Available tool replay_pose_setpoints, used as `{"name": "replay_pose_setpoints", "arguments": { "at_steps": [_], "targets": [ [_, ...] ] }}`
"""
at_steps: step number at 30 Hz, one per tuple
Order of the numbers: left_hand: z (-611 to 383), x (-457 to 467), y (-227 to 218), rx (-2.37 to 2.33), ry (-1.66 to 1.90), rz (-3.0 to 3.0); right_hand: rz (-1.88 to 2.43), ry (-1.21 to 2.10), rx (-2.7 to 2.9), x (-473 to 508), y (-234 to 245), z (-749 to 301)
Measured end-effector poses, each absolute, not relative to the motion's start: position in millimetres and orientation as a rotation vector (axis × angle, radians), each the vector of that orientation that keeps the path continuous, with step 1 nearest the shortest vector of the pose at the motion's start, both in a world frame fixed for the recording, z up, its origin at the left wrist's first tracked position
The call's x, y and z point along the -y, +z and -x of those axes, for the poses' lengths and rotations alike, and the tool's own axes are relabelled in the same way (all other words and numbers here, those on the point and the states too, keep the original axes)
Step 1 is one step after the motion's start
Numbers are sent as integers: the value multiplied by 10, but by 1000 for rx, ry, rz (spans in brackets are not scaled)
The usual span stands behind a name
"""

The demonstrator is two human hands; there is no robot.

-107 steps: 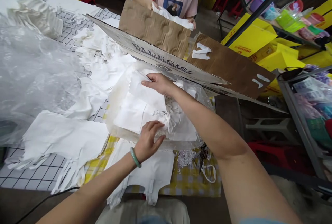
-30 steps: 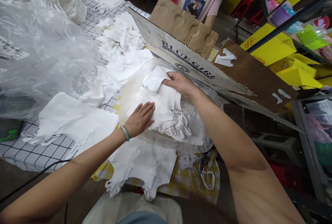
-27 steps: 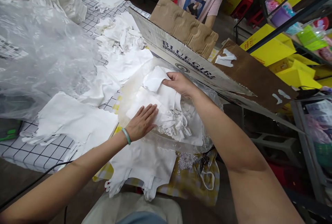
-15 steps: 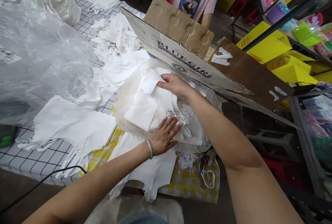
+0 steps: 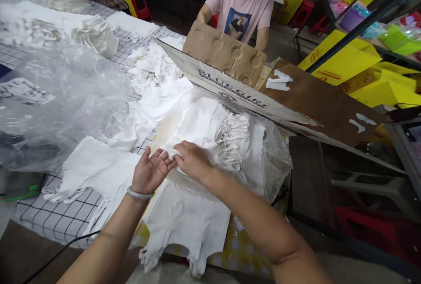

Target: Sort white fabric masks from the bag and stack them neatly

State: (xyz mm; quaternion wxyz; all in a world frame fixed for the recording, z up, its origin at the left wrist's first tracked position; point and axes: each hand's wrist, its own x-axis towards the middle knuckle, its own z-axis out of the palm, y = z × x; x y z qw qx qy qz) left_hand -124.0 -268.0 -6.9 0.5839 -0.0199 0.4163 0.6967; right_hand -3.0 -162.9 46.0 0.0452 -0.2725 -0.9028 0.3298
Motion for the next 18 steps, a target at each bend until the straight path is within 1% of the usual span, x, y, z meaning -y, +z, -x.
{"name": "replay_pose_setpoints", "arguments": {
  "at_steps": [2,4,7,9,11,14,16,18],
  "targets": [
    [1328,2690,-56,-1008,1631,20,785,764,2846,1745,303,40],
    [1360,2731,-68,-1159,1632,-46,735,534,2929,1844,173,33],
    [1368,2825,-110,-1607,1563,-252,691,301,3003,1997,83,-8],
    [1362,2841,-120,-1957,1496,-610,672,289,3011,2067,126,-38],
    [1336,2754,-104,-2123,1422,-1101,681,373,2995,2036,244,-41],
    [1243,2408,-80,-2027,1309,-1592,804,438,2924,1686,439,53],
    [1146,2118,-101,-2003,1168,-1738,955,357,2829,1282,474,170],
    [1036,1890,-157,-2050,935,-1849,1082,266,2728,859,386,273]
  ]
}}
